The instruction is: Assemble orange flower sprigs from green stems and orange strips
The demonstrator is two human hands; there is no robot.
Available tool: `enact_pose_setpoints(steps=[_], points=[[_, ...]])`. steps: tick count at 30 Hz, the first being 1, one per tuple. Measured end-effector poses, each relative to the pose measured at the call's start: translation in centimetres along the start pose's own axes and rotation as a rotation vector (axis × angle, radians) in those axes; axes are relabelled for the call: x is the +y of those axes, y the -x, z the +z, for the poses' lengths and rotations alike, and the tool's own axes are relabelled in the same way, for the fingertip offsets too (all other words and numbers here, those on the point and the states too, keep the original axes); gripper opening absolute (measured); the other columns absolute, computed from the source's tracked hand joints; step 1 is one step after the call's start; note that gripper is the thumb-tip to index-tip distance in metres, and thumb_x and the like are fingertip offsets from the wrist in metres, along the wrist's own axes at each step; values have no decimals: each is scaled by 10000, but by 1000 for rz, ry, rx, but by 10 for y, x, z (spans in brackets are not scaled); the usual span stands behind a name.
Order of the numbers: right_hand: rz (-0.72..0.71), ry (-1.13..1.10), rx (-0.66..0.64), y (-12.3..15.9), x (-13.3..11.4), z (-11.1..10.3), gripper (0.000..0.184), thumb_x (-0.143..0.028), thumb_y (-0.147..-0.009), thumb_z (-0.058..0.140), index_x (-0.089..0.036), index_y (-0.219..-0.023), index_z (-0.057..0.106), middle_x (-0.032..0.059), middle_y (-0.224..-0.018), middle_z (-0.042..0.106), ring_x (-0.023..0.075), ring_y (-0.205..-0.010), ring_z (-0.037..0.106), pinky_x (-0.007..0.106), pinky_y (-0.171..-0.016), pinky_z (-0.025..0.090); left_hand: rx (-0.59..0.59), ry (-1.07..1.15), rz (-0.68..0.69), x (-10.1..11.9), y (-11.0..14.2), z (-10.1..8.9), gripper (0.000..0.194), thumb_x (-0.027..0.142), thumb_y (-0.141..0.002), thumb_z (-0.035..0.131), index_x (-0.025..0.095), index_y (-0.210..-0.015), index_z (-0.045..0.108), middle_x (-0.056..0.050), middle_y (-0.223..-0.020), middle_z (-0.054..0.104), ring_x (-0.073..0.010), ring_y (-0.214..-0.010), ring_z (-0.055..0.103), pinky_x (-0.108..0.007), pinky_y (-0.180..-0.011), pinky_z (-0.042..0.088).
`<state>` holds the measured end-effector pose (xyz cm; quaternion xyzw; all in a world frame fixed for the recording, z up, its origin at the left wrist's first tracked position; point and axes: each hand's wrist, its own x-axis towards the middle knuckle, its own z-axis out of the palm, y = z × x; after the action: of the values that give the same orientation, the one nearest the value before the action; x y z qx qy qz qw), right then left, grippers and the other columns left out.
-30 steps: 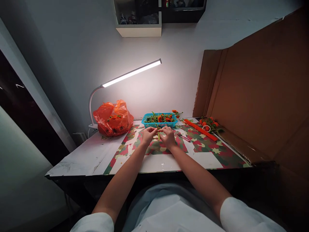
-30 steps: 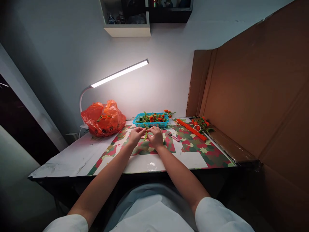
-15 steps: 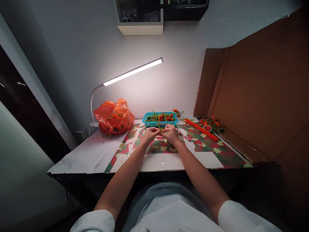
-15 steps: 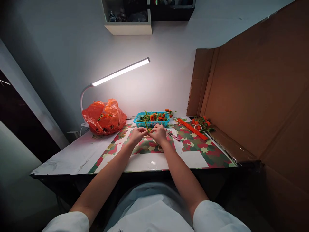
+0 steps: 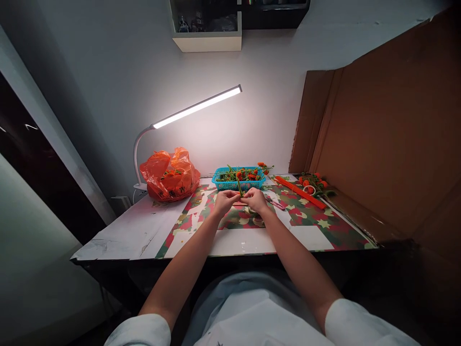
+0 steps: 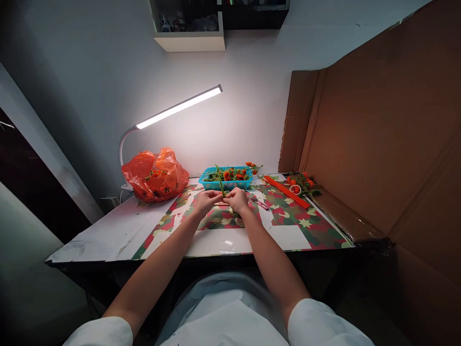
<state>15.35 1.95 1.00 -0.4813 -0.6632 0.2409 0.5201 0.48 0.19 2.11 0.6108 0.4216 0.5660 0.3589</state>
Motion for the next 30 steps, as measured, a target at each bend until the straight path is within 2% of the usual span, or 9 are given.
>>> enact_pose_setpoints(steps=[6, 9, 12, 16, 18, 21, 25, 30], points=[[113, 10, -1, 2, -3, 0, 213, -308, -505, 776, -177, -466, 612, -23, -531, 593, 113, -493, 499, 243, -510, 348, -27, -79, 62, 0, 0, 0, 169, 320, -601, 698, 165, -545, 663, -56, -696, 700, -171, -654, 622, -247, -580, 472], [98, 62, 18, 2, -4, -1, 234, -276, -494, 780, -177, -428, 578, -35, -489, 565, 108, -478, 476, 248, -516, 338, -59, -136, 114, 0, 0, -1, 171, 317, -611, 693, 170, -538, 647, -53, -726, 701, -175, -682, 626, -248, -589, 475], [51, 78, 24, 3, -4, 0, 247, -293, -509, 768, -181, -419, 567, -33, -534, 577, 106, -515, 478, 245, -537, 342, -76, -131, 137, 0, 0, -1, 190, 351, -620, 707, 176, -583, 642, -32, -700, 685, -164, -667, 623, -244, -591, 478], [-15, 151, 37, 6, -9, 0, 231, -318, -559, 747, -198, -449, 584, -5, -651, 604, 149, -668, 515, 265, -630, 373, -115, -5, 28, -1, 0, -1, 299, 433, -589, 760, 173, -689, 652, -15, -645, 658, -157, -608, 619, -255, -569, 494], [-41, 223, 65, 10, -13, 0, 221, -323, -604, 739, -202, -483, 600, 17, -717, 611, 188, -784, 527, 292, -697, 375, -128, 62, -30, -1, -1, -1, 349, 463, -576, 776, 160, -702, 656, -18, -646, 653, -155, -612, 621, -278, -610, 521], [-107, 287, 107, 15, -19, 0, 160, -334, -672, 726, -209, -599, 657, 36, -816, 616, 222, -890, 517, 324, -753, 349, -78, 178, -90, -2, -3, -2, 407, 498, -544, 796, 147, -669, 635, -3, -621, 624, -142, -617, 612, -321, -696, 551], [-209, 328, 162, 20, -23, 2, 89, -299, -760, 677, -216, -735, 697, 39, -856, 610, 213, -891, 507, 331, -764, 312, 2, 298, -111, -2, -6, -1, 462, 516, -492, 823, 138, -661, 620, -3, -639, 620, -142, -668, 617, -354, -768, 560], [-277, 363, 212, 23, -21, 5, 117, -270, -823, 629, -220, -756, 711, 29, -808, 604, 196, -862, 498, 324, -760, 289, 17, 331, -131, -1, -5, 0, 490, 536, -482, 830, 128, -690, 656, -20, -661, 634, -147, -693, 621, -358, -785, 561]])
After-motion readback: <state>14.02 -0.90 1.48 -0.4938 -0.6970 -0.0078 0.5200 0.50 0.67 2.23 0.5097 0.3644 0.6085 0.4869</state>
